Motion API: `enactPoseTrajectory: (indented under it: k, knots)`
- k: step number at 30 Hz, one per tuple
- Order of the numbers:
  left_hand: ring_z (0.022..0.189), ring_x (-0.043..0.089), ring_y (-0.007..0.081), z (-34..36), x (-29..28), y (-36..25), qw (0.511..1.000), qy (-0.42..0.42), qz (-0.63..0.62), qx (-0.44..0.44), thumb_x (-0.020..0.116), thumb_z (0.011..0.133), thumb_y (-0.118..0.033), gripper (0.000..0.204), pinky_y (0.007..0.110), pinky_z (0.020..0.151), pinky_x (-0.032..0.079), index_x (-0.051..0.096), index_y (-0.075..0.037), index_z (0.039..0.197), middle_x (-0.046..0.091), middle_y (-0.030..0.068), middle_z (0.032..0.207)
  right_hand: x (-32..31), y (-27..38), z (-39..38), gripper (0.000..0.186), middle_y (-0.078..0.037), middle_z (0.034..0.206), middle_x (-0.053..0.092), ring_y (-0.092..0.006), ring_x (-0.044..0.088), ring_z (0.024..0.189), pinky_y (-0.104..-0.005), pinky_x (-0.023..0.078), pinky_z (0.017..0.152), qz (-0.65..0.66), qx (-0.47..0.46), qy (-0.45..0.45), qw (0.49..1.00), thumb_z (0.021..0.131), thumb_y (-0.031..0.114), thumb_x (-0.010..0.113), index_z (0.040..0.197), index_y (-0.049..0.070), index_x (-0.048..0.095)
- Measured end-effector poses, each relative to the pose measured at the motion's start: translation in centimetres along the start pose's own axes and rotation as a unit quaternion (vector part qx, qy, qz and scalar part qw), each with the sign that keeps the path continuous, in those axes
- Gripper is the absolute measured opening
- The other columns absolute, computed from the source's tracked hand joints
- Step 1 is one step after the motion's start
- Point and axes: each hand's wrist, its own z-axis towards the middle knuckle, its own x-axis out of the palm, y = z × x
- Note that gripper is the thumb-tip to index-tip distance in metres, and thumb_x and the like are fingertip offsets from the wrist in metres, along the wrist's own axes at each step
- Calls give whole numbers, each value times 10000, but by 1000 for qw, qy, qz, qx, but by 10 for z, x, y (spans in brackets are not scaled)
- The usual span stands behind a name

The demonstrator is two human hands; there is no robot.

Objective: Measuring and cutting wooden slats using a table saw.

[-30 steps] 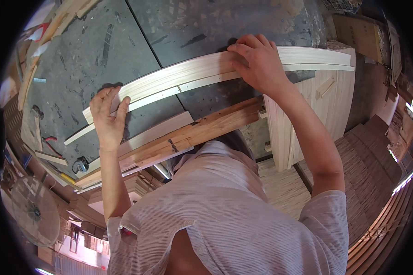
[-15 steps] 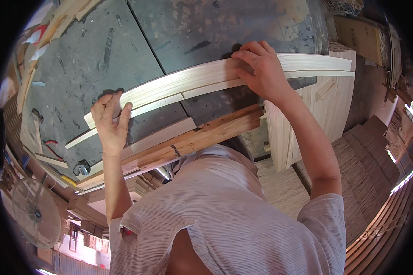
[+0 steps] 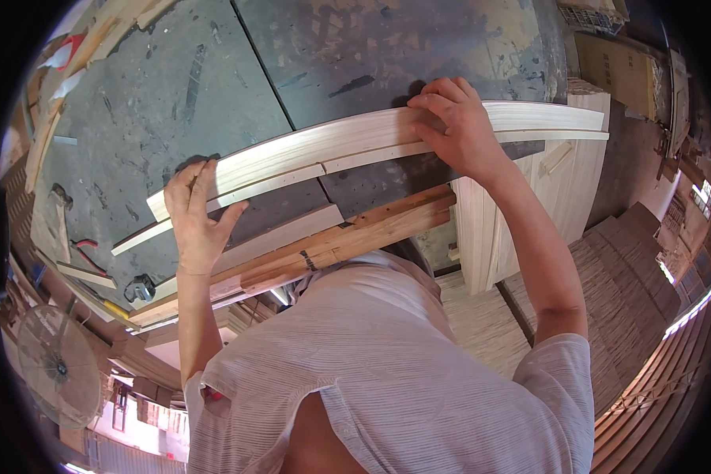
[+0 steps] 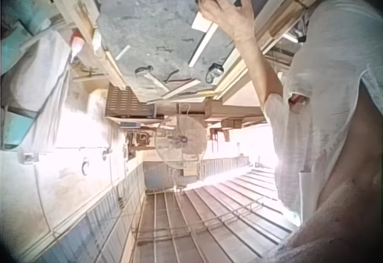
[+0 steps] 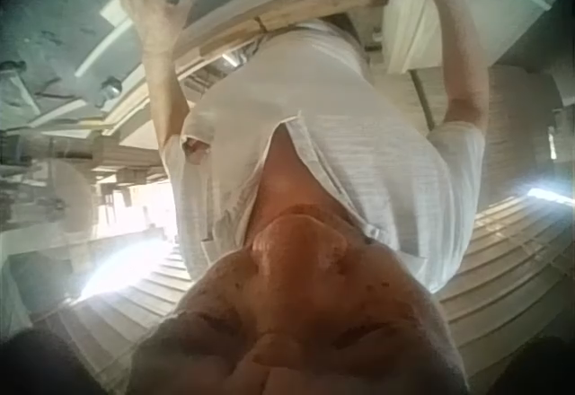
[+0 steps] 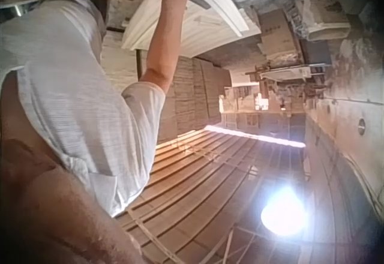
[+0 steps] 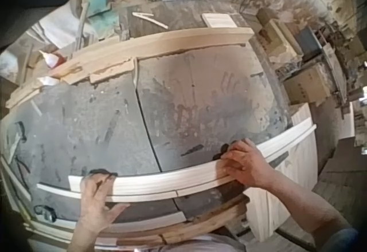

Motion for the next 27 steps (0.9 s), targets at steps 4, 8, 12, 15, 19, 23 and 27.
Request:
enactPoseTrajectory:
  k: [4,8,12,15,19,23,27]
  knots:
    - [1293,511,350,0,2,-1,1000,-4,1,-2,981,641,-200,851,487,1112,417,655,-117,1422,578,91,1375,0,-3,1,334,-95,1172,664,-333,591,1119,-433,500,992,7,7,12,1000,814,73,820,1140,69,751]
    - [1288,513,348,0,2,1,1000,-9,0,-1,979,643,-195,837,485,1109,417,659,-115,1412,583,87,1367,-2,0,5,331,-101,1179,661,-336,586,1133,-433,488,1011,11,9,23,1000,814,67,817,1137,65,744]
    - [1281,517,346,-1,2,0,1000,-15,1,0,980,637,-193,826,480,1104,421,668,-113,1398,589,85,1358,-5,2,7,329,-109,1180,656,-342,581,1140,-434,478,1024,18,23,42,999,811,64,815,1130,55,737]
    - [1278,519,346,0,3,1,1000,-17,-2,4,982,631,-197,822,478,1102,422,675,-112,1388,592,82,1353,-4,2,7,334,-111,1178,655,-343,582,1135,-434,482,1019,16,20,43,999,807,63,818,1130,52,736]
    - [1279,520,347,0,3,2,1000,-19,-1,2,983,630,-206,814,479,1103,421,682,-111,1380,597,79,1348,-2,2,4,352,-109,1179,655,-342,586,1129,-430,500,998,10,13,25,1000,800,59,825,1141,59,740]
    - [1281,520,349,0,4,2,1000,-18,-8,-2,984,633,-215,807,481,1105,420,687,-109,1375,604,78,1342,0,4,0,359,-105,1183,659,-339,590,1130,-427,511,988,-2,16,12,1000,797,55,828,1146,68,745]
    - [1286,517,349,0,5,2,1000,-17,-11,-2,984,637,-215,816,478,1112,414,680,-112,1387,600,81,1348,2,4,-2,364,-99,1187,664,-336,592,1125,-427,512,993,-15,3,-2,1000,791,50,830,1145,74,748]
